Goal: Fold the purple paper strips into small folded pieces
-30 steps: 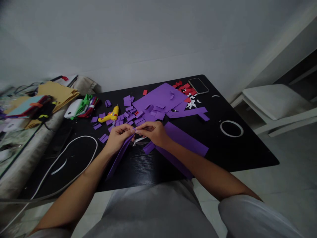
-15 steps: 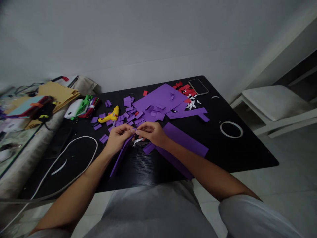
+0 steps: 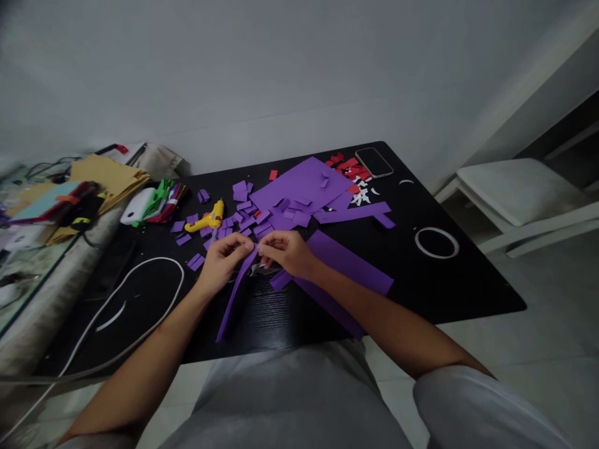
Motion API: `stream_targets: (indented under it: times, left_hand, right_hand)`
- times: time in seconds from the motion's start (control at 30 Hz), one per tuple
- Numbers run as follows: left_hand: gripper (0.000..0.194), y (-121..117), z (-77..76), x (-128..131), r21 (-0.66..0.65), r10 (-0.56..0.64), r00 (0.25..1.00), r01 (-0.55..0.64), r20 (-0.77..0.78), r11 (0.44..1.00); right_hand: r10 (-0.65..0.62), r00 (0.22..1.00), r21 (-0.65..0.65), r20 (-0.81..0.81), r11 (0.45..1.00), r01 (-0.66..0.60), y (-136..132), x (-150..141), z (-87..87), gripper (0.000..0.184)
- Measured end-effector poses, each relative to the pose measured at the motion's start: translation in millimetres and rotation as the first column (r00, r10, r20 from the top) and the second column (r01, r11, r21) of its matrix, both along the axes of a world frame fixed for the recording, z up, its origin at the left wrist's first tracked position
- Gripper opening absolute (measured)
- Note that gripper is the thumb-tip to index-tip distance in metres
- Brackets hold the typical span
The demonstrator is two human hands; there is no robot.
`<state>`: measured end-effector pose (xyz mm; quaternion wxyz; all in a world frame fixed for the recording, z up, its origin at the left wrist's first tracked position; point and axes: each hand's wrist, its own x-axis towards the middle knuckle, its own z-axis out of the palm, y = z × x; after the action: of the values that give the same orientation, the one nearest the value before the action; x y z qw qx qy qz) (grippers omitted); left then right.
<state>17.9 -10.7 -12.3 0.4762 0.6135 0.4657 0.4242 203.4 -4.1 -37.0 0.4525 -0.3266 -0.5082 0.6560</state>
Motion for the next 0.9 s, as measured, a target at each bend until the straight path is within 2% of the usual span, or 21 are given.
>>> stream_targets:
  times: [0.3, 0.53, 0.73, 0.9]
  left_hand:
    - [0.028, -0.6, -3.3, 3.0, 0.042, 0.050, 0.999, -0.050, -0.002, 0.998]
    - [0.039, -2.4, -1.4, 4.3, -0.195, -0.037, 0.994, 0.056, 0.101, 0.979]
    - [0.037, -3.0, -3.4, 5.2, -0.142, -0.015, 0.996, 0.026, 0.083, 0.990]
    - [0.035, -5.0, -7.4, 7.4, -0.115, -0.035, 0.998, 0.042, 0.056, 0.993]
  right_hand:
    - [-0.028, 1.000, -0.001, 0.001, 1.000, 0.028, 3.0, -1.5, -4.1, 0.029]
    - [-0.116, 0.993, -0.009, 0.005, 0.993, 0.116, 9.5, 0.7, -6.9, 0.024]
    - [-0.125, 0.992, -0.026, 0.010, 0.992, 0.125, 8.9, 1.0, -4.9, 0.021]
    - [-0.074, 0.997, -0.054, 0.004, 0.996, 0.074, 7.6, 1.1, -3.0, 0.026]
